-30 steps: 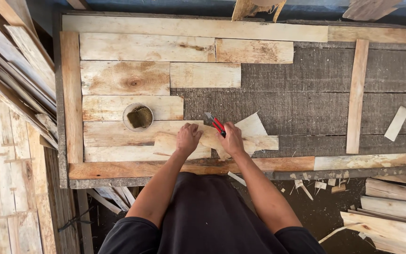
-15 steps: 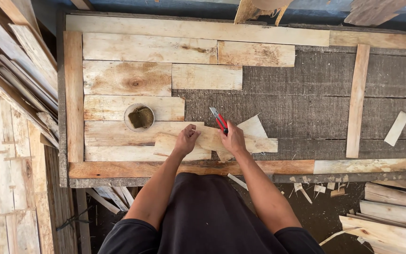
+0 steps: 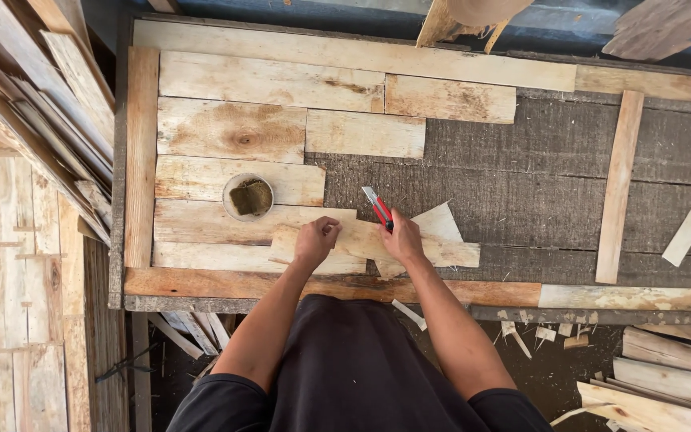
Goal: Scoring, cutting, and gluing thin wood veneer strips onto a wooden surface on a workshop bench.
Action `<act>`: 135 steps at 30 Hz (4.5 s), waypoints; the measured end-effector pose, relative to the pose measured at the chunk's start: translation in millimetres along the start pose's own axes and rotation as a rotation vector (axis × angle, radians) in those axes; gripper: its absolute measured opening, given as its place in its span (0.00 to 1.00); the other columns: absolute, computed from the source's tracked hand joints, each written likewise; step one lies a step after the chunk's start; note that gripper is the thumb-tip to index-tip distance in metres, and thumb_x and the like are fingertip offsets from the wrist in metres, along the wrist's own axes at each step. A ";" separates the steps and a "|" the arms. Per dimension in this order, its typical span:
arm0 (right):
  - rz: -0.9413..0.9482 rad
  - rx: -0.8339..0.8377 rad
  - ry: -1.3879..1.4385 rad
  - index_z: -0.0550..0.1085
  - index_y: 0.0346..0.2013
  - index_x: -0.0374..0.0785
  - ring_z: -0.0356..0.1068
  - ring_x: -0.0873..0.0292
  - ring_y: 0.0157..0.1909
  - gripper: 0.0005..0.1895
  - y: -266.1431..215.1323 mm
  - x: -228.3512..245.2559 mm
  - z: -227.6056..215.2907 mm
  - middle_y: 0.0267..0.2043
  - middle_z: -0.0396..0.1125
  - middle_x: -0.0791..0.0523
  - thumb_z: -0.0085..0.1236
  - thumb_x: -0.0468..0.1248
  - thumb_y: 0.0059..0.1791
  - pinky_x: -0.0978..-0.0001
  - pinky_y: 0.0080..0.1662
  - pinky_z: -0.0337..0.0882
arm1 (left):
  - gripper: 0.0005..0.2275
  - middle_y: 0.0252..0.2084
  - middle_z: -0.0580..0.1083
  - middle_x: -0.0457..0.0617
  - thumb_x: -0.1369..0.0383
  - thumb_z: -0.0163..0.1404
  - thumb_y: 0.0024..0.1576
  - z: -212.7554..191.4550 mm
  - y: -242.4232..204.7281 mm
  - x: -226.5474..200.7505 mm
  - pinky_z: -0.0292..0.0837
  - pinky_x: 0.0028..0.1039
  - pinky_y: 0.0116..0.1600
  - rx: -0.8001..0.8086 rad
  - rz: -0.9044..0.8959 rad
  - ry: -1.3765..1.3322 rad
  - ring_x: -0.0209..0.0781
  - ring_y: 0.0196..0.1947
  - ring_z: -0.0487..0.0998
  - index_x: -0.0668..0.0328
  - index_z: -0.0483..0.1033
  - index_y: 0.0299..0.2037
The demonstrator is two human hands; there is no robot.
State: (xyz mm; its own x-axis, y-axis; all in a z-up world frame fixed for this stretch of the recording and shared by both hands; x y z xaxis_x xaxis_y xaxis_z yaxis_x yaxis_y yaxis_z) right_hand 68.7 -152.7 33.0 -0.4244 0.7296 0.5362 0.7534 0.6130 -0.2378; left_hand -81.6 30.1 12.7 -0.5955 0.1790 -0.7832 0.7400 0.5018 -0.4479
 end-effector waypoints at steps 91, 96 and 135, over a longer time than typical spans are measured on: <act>0.501 -0.587 0.538 0.76 0.45 0.36 0.71 0.62 0.36 0.11 -46.9 -195.1 -57.7 0.35 0.73 0.55 0.62 0.38 0.50 0.67 0.41 0.70 | 0.11 0.29 0.79 0.51 0.64 0.60 0.53 112.4 32.2 -27.2 0.74 0.33 0.39 0.207 0.050 0.089 0.40 0.30 0.79 0.59 0.83 0.42; 0.505 -0.645 0.608 0.75 0.46 0.35 0.68 0.62 0.35 0.11 -44.2 -202.2 -62.8 0.36 0.71 0.54 0.61 0.37 0.51 0.68 0.40 0.70 | 0.07 0.34 0.78 0.46 0.67 0.52 0.63 98.1 25.1 -55.9 0.73 0.25 0.37 0.142 -0.099 -0.275 0.32 0.31 0.75 0.63 0.77 0.44; 0.369 -0.309 1.359 0.70 0.50 0.43 0.71 0.68 0.37 0.18 3.3 -25.0 11.7 0.38 0.70 0.63 0.65 0.32 0.48 0.74 0.40 0.73 | 0.18 0.60 0.76 0.48 0.63 0.45 0.68 102.3 26.4 43.8 0.75 0.39 0.63 0.773 -0.398 -1.003 0.41 0.57 0.79 0.55 0.68 0.67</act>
State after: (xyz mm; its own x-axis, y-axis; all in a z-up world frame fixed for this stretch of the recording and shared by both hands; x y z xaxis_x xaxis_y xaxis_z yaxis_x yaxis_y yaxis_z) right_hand 75.9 -165.4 9.3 0.4805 -0.1273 0.8677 0.8639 0.2392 -0.4432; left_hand -56.2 -35.4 -77.5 -0.5709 -0.7331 -0.3696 0.7555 -0.2929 -0.5861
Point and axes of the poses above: each hand's wrist, its own y-axis towards the middle knuckle, its own z-axis out of the palm, x = y × z, the point moved 2 cm from there along y, towards the middle knuckle
